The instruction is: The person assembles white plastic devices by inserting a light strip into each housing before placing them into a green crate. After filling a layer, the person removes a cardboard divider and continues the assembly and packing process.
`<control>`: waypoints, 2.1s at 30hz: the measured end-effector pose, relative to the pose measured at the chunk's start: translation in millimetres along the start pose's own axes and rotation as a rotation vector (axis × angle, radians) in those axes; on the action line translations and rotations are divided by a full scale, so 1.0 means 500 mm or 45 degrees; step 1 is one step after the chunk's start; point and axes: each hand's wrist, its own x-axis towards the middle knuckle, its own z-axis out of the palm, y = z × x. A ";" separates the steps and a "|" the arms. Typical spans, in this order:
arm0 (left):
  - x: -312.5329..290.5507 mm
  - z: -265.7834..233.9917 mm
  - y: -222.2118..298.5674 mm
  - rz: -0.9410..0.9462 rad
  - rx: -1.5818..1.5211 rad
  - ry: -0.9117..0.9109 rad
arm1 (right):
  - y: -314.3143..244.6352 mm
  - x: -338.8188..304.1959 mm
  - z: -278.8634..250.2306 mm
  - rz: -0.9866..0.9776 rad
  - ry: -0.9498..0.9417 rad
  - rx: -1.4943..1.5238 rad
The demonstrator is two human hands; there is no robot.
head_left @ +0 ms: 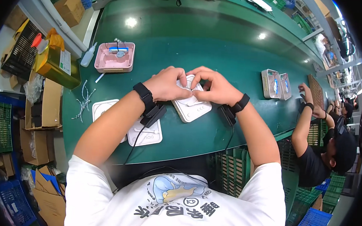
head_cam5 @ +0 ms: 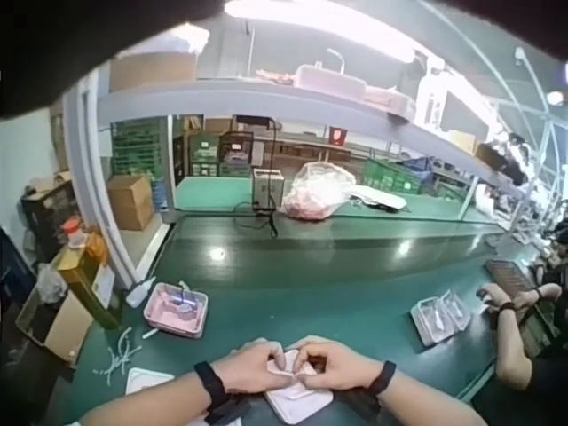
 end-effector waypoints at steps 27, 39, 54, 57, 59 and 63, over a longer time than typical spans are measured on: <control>-0.035 -0.022 0.043 0.686 0.556 0.324 | 0.000 -0.019 0.030 0.043 0.156 -0.177; -0.029 -0.008 0.062 0.599 0.759 0.379 | -0.008 -0.018 0.034 0.067 0.128 -0.130; 0.032 -0.045 -0.016 0.143 -0.011 -0.021 | -0.002 -0.019 0.036 -0.002 0.132 -0.167; -0.020 -0.029 -0.002 0.397 0.334 0.134 | -0.005 -0.018 0.014 0.146 0.069 -0.145; -0.039 -0.034 -0.002 0.499 0.502 0.225 | -0.023 -0.017 0.018 0.213 0.016 -0.120; -0.006 -0.066 -0.006 0.458 0.179 0.189 | -0.070 -0.021 0.016 -0.520 0.609 -0.670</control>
